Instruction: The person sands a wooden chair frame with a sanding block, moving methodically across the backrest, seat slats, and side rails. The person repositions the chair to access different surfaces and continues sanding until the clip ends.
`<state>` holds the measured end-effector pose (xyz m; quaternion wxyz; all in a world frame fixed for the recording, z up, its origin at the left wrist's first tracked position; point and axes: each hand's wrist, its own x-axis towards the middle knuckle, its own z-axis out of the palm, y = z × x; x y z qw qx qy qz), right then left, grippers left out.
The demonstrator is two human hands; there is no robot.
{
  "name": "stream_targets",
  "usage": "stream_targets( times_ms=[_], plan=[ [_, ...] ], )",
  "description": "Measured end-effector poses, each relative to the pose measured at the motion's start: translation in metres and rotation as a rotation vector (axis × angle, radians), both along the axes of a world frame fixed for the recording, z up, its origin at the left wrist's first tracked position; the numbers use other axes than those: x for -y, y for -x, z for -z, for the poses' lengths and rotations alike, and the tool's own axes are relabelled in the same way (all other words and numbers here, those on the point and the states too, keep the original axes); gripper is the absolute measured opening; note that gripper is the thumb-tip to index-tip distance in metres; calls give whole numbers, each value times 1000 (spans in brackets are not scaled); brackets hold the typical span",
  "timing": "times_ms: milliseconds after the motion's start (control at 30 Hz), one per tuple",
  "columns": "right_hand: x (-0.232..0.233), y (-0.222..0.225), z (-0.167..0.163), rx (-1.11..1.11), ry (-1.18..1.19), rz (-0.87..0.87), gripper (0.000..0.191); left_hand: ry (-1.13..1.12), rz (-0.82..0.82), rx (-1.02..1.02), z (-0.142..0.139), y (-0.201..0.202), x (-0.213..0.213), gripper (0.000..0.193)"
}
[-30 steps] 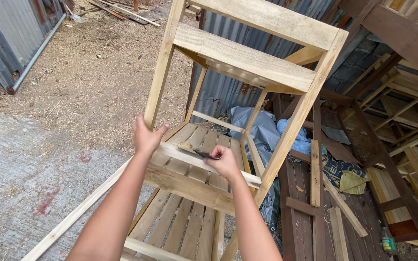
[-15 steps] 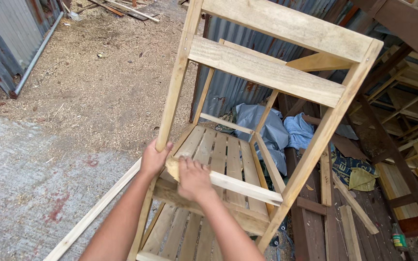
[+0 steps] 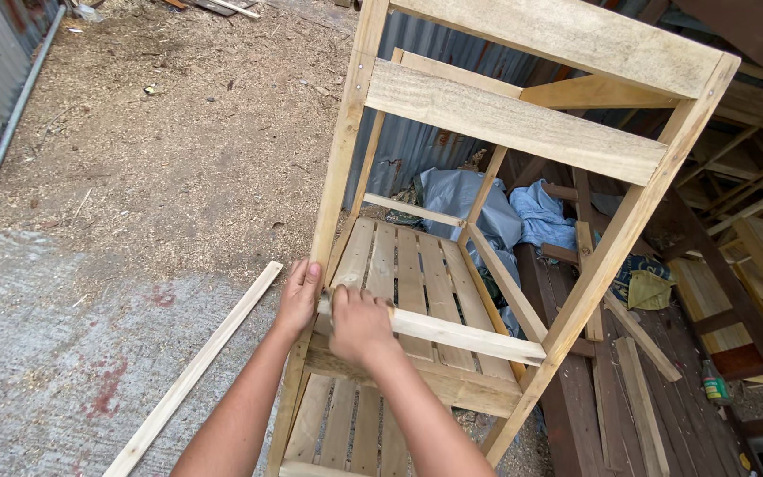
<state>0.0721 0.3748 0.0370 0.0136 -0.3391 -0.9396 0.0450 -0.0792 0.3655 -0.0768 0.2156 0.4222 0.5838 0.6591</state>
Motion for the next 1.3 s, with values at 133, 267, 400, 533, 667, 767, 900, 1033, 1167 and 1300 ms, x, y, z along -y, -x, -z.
stream_targets(
  times_ms=[133,267,400,533,667,767,900,1033,1167,1300],
  plan=[
    [-14,31,-3,157,403,123,60,-10,40,12,0,1,9,54],
    [-4,15,12,-15,145,-9,65,4,58,-41,-11,3,10,54],
    [8,8,22,7,20,-20,68,-93,4,-135,-37,7,-3,60],
    [9,19,21,144,276,76,59,-35,-11,-55,-57,6,-19,62],
    [7,25,19,4,186,89,71,38,-37,-36,-61,1,-24,59],
    [5,27,17,38,148,51,78,-42,40,122,-59,0,-25,54],
    [7,28,15,196,320,156,65,-38,27,134,-59,1,-28,55],
    [8,28,13,63,92,103,75,19,-30,54,-62,0,-31,56],
    [6,30,16,191,189,127,72,-45,-74,-11,-63,-2,-29,59],
    [7,30,20,161,248,187,72,23,-88,-16,-65,-2,-29,59]
  ],
)
